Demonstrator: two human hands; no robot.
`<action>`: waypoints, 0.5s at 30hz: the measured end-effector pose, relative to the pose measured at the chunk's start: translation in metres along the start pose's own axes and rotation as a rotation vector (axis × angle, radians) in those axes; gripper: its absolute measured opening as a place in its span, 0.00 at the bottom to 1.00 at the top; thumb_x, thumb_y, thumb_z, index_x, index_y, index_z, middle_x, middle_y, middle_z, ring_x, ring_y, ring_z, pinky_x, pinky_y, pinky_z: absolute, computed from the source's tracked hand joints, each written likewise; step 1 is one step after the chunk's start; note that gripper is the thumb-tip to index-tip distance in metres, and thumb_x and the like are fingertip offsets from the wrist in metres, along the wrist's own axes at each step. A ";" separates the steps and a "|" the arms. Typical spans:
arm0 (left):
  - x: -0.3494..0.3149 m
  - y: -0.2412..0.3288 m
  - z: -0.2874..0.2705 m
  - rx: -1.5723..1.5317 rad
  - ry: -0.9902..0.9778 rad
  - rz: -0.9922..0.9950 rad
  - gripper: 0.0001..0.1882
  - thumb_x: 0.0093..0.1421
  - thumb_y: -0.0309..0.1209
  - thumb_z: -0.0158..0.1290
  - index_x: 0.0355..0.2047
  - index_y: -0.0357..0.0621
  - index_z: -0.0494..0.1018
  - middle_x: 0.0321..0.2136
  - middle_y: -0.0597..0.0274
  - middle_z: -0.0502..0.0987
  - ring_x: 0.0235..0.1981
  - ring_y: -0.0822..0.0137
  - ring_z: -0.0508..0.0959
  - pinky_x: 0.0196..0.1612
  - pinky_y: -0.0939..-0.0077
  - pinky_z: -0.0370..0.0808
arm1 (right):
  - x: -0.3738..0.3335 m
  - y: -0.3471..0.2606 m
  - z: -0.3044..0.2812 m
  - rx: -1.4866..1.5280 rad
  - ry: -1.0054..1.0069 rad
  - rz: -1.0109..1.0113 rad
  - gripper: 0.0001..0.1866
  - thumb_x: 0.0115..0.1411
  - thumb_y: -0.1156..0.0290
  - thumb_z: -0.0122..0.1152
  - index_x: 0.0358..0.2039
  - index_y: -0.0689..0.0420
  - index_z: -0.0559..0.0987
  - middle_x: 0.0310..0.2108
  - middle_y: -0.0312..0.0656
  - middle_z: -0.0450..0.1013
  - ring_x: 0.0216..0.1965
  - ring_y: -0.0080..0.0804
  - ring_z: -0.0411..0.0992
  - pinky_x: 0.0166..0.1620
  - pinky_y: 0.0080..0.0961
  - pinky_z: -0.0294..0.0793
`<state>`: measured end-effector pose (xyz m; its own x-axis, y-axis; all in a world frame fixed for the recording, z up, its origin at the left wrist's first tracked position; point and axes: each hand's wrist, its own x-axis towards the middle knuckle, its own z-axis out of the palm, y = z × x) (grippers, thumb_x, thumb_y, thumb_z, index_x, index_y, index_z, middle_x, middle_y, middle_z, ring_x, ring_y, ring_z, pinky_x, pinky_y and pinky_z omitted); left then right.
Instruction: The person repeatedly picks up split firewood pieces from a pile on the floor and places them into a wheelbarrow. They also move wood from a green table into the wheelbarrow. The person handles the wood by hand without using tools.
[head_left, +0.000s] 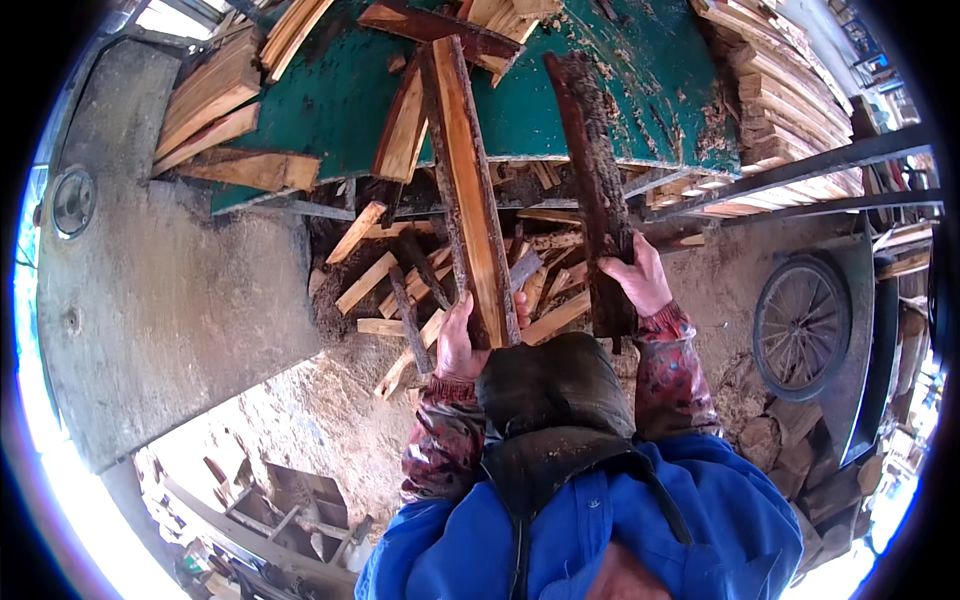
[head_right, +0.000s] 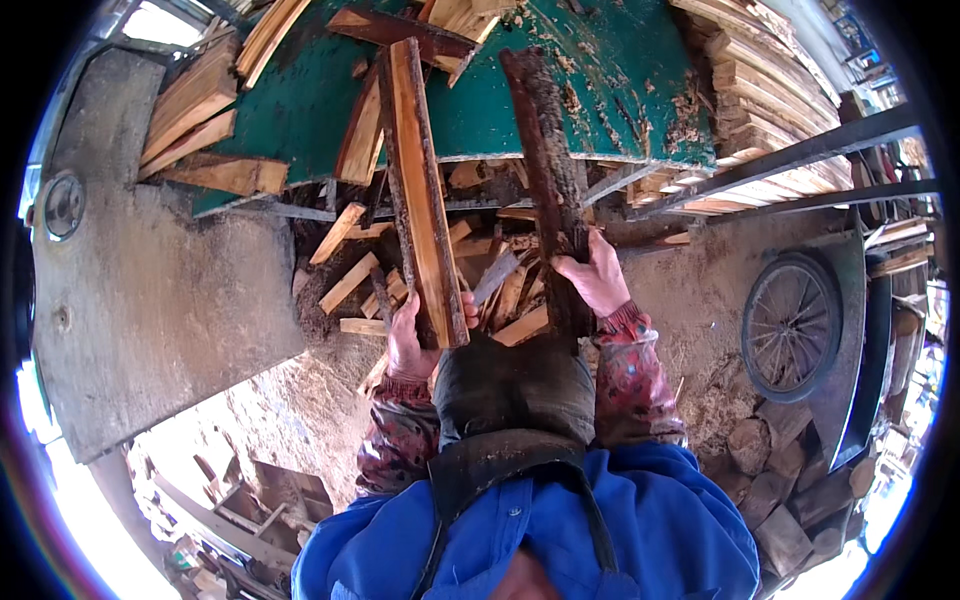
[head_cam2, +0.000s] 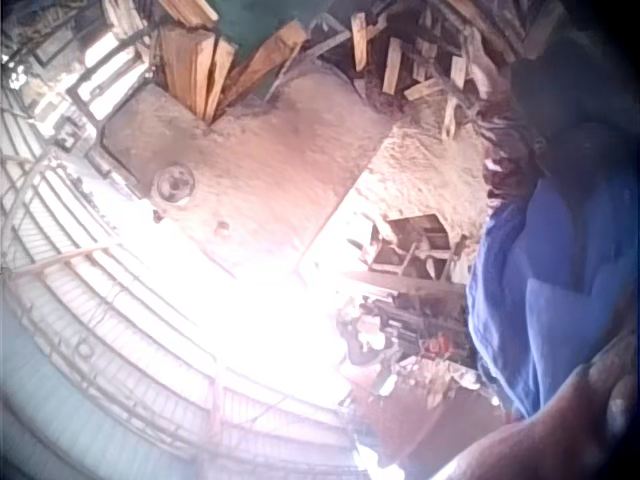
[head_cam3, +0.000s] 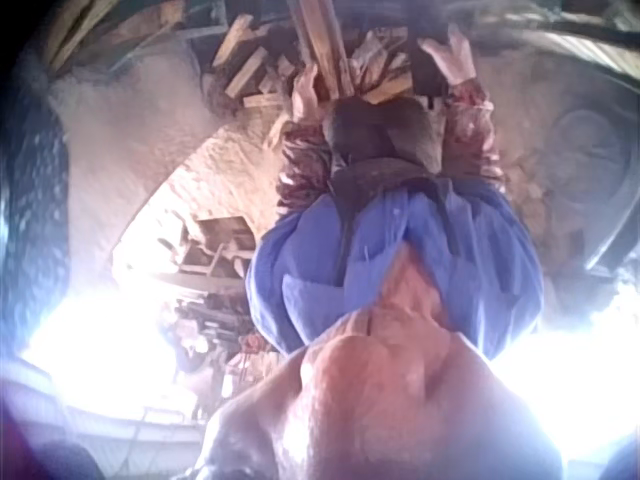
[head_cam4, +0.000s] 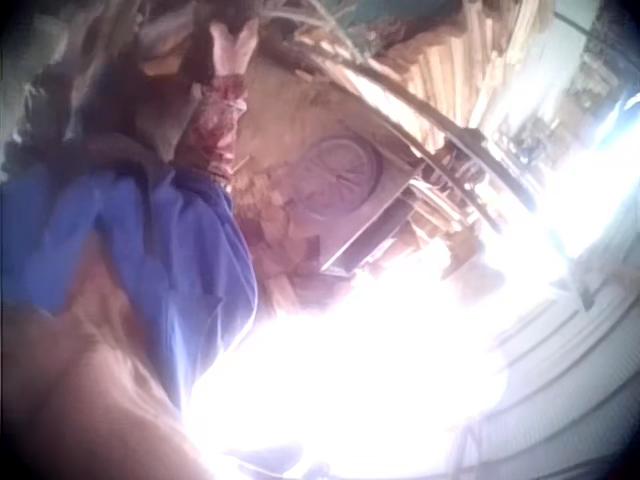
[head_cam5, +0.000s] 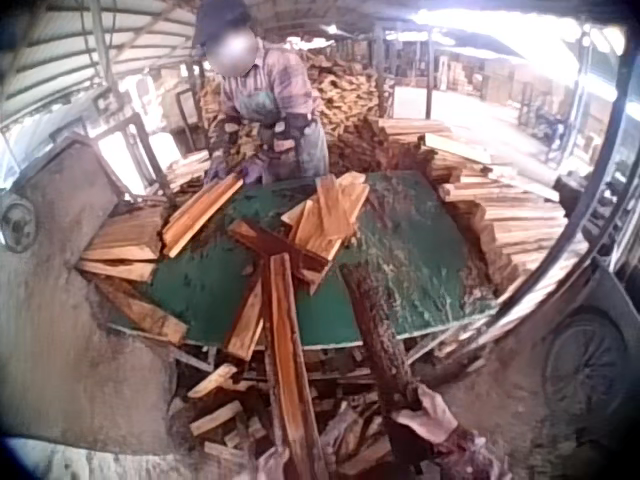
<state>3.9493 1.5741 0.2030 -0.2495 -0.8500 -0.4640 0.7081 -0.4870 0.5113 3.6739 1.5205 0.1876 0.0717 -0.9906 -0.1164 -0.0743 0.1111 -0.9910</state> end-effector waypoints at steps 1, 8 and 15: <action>-0.006 -0.006 0.006 0.007 0.027 0.007 0.28 0.67 0.45 0.39 0.50 0.27 0.66 0.41 0.44 0.77 0.37 0.55 0.80 0.43 0.62 0.78 | -0.011 0.001 -0.003 0.016 0.016 0.032 0.24 0.52 0.80 0.57 0.51 0.65 0.70 0.44 0.36 0.72 0.45 0.22 0.67 0.51 0.22 0.66; -0.030 0.018 0.020 0.389 0.065 0.136 0.15 0.60 0.26 0.53 0.46 0.28 0.70 0.35 0.49 0.79 0.30 0.62 0.80 0.34 0.70 0.79 | -0.044 0.008 -0.017 -0.124 0.087 0.066 0.24 0.50 0.76 0.61 0.50 0.65 0.71 0.44 0.42 0.73 0.46 0.27 0.70 0.52 0.26 0.68; -0.037 0.031 0.003 0.413 0.083 0.206 0.14 0.60 0.23 0.54 0.44 0.26 0.70 0.37 0.48 0.79 0.33 0.61 0.80 0.35 0.67 0.80 | -0.062 -0.026 -0.007 -0.014 0.153 0.076 0.23 0.52 0.81 0.58 0.51 0.64 0.69 0.44 0.41 0.74 0.45 0.26 0.71 0.51 0.24 0.70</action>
<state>3.9784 1.5898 0.2383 -0.0657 -0.9264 -0.3708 0.4108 -0.3638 0.8360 3.6643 1.5785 0.2210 -0.0865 -0.9801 -0.1788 -0.0881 0.1863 -0.9785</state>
